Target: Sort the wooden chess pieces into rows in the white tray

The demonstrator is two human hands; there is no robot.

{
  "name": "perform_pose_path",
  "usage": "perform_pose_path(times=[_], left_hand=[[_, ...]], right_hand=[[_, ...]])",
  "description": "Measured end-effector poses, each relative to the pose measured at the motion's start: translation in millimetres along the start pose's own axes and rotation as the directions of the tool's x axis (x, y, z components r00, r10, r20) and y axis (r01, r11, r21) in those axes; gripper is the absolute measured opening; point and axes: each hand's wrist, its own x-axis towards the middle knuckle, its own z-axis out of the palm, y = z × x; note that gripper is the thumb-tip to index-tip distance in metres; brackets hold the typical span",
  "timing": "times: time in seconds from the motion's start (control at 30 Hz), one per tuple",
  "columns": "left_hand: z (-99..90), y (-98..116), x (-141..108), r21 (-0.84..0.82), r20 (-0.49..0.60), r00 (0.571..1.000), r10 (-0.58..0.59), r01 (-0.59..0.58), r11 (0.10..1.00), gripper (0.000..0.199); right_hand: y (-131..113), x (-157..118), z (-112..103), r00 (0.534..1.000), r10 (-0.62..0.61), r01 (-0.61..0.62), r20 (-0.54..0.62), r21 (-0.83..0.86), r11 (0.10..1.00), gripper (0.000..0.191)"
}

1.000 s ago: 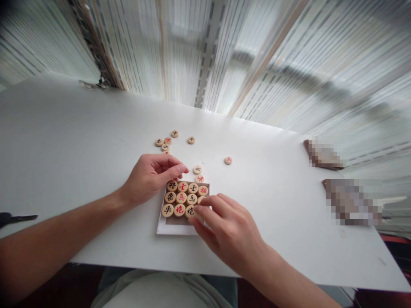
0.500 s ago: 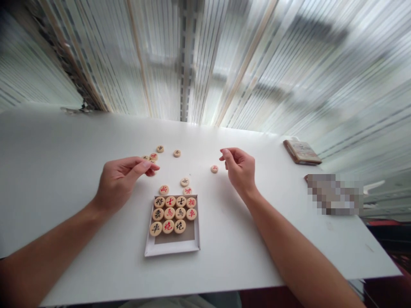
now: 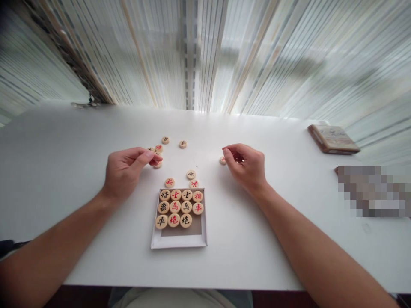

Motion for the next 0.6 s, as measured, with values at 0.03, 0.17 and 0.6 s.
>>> perform_pose_path(times=[0.03, 0.17, 0.6], left_hand=[[-0.2, -0.3, -0.3, 0.005, 0.001, 1.000, 0.001, -0.001, 1.000, 0.021], [-0.3, -0.3, -0.9, 0.022, 0.006, 1.000, 0.008, -0.008, 1.000, 0.021], [-1.9, 0.4, -2.5, 0.116, 0.025, 1.000, 0.000, -0.003, 0.993, 0.022]], right_hand=[[0.4, 0.1, -0.5, 1.000, -0.002, 0.002, 0.001, -0.007, 1.000, 0.017], [2.2, 0.7, -1.4, 1.000, -0.019, 0.019, 0.005, -0.055, 0.998, 0.017], [9.5, 7.4, -1.3, 0.988, 0.136, -0.136, 0.074, -0.001, 0.991, 0.019]])
